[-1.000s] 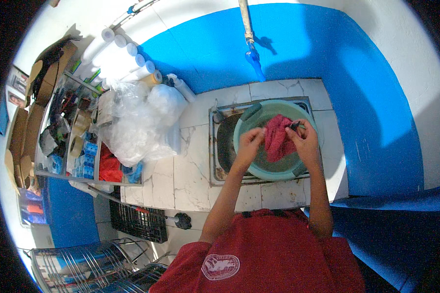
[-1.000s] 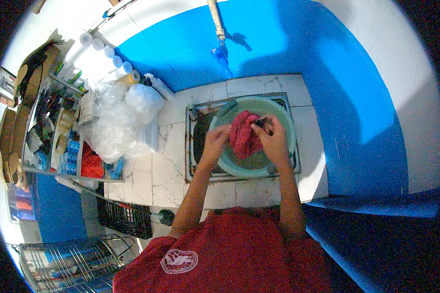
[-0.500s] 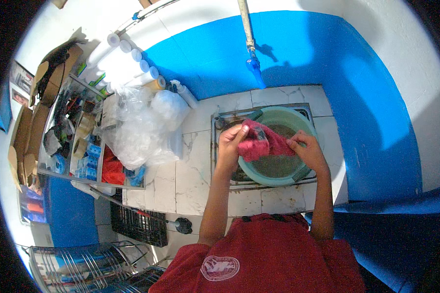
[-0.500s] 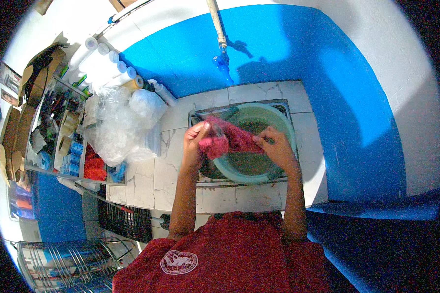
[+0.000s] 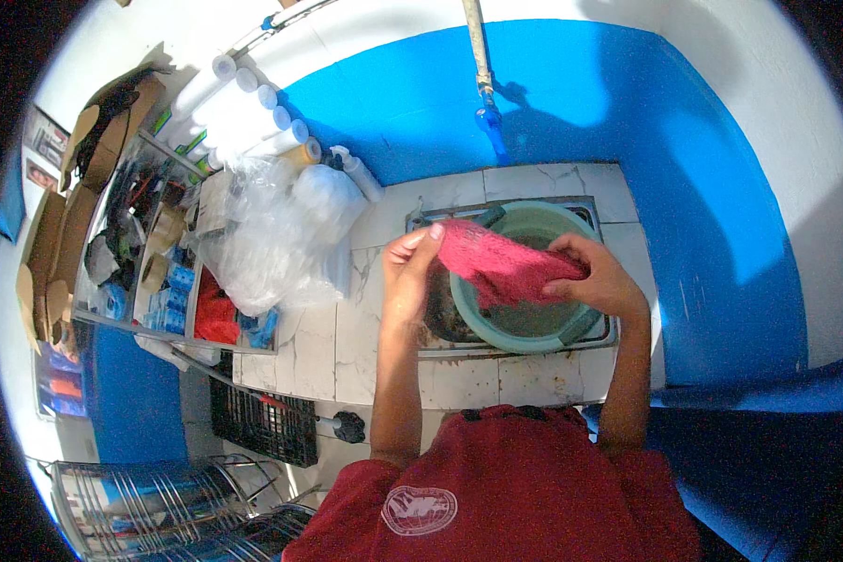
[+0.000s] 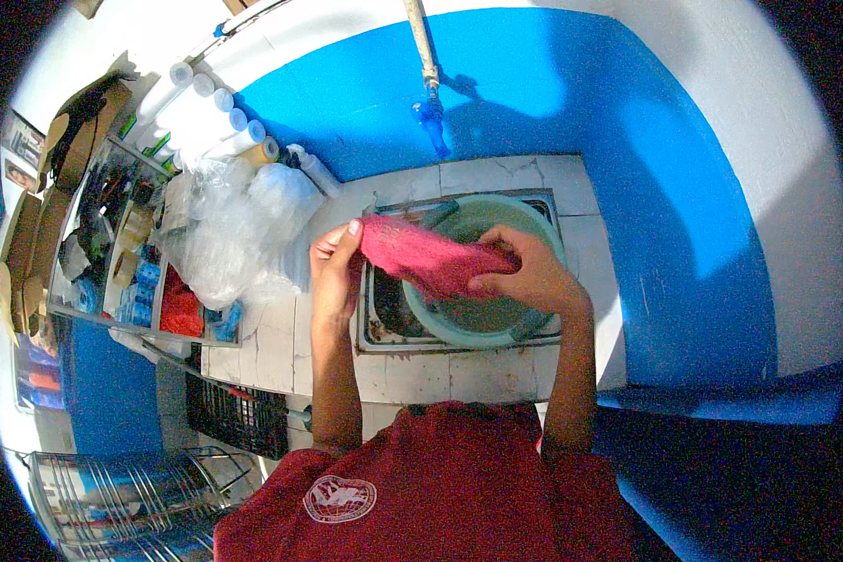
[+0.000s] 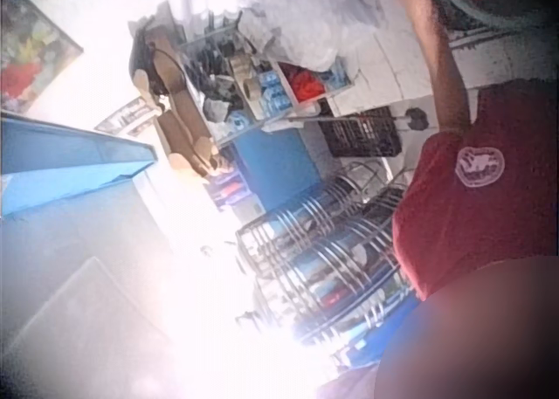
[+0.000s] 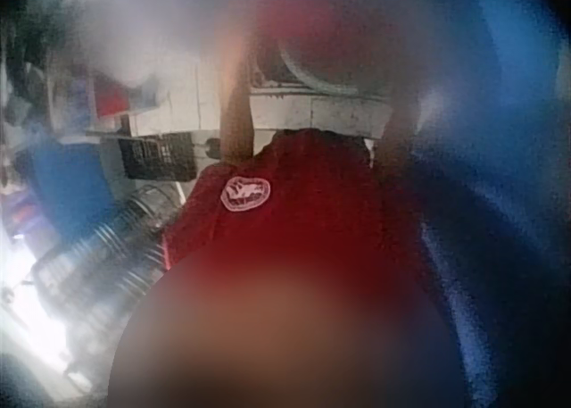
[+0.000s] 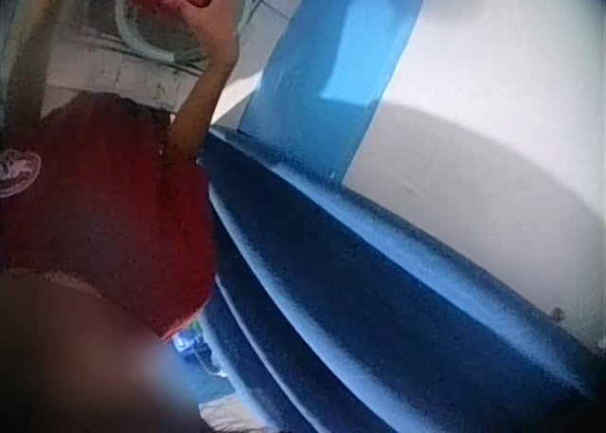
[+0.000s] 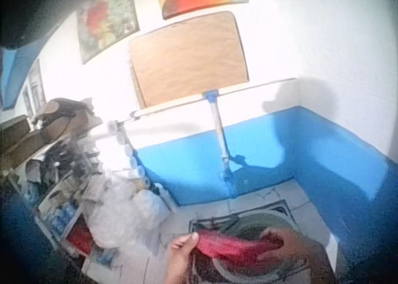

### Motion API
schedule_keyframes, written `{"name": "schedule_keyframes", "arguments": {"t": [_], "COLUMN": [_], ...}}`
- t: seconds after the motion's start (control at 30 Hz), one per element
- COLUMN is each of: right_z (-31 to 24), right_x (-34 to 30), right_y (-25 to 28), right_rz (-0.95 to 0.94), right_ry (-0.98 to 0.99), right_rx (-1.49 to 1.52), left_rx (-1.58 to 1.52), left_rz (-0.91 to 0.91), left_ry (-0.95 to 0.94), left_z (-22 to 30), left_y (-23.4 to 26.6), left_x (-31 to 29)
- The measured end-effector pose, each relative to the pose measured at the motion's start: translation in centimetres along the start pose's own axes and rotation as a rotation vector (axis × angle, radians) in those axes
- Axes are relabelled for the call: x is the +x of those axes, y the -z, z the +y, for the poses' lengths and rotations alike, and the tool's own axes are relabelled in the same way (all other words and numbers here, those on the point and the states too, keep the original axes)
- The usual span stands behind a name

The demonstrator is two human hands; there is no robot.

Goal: The person retrieves a red cloth from a metal shelving unit, moves to a sink, and washes the cloth by hand in a basin of water. They rinse and wring the cloth multiple times before returning it to the shelf.

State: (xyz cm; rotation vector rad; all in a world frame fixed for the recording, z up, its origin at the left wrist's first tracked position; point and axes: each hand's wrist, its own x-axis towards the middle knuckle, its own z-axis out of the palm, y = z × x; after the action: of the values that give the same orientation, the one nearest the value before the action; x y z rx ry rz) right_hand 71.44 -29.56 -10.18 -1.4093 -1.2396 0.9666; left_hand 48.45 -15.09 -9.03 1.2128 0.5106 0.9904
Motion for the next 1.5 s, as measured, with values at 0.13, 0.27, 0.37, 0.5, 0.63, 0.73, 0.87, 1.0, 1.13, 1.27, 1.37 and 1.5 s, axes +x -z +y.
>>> {"name": "schedule_keyframes", "arguments": {"t": [0.13, 0.27, 0.37, 0.5, 0.63, 0.73, 0.87, 1.0, 1.13, 1.27, 1.37, 1.5], "right_z": [-0.7, -0.9, -1.0, 0.1, 1.2, 1.1, -0.1, -0.1, 2.4, 5.6, 8.2, 10.1], "right_x": [2.5, 3.5, 3.5, 4.0, 5.4, 5.5, 4.4, 4.1, 5.1, 6.2, 6.9, 5.6], "right_y": [0.9, 2.3, 2.0, -0.8, 0.1, 1.3, 2.2, 4.0, 6.1, 7.9, 4.5, -2.7], "right_rz": [0.148, 0.261, 0.210, 0.218, 0.323, 0.374, 0.141, 0.431, 0.523, 0.231, 0.044, -0.032], "right_ry": [-0.026, 0.159, 0.179, 0.214, 0.308, 0.243, 0.261, 0.108, 0.142, 0.346, 0.349, 0.111], "right_rx": [-0.660, -0.529, -0.031, 0.474, -0.934, -0.351, -0.259, -0.319, 0.078, 1.180, 1.608, 1.570], "left_rx": [0.257, 0.289, 0.271, 0.229, 0.435, 0.315, 0.308, 0.393, 0.245, 0.184, 0.082, 0.156], "left_rz": [0.067, 0.155, 0.196, 0.271, 0.568, 0.567, 0.572, 0.551, 0.526, 0.461, 0.386, 0.366], "left_ry": [-0.040, -0.109, -0.134, -0.242, -0.570, -0.505, -0.444, -0.475, -0.429, -0.429, -0.392, -0.338], "left_z": [0.5, 0.6, 0.5, 0.3, 0.5, 0.7, 1.6, 1.9, 1.9, 2.3, 1.8, 0.6], "left_y": [1.4, 2.1, 2.5, 3.2, 3.9, 4.0, 4.6, 5.0, 4.7, 4.0, 2.9, 2.0], "left_x": [0.7, 1.1, 1.3, 1.6, 2.0, 2.2, 2.2, 2.4, 2.9, 3.4, 3.8, 5.1]}}
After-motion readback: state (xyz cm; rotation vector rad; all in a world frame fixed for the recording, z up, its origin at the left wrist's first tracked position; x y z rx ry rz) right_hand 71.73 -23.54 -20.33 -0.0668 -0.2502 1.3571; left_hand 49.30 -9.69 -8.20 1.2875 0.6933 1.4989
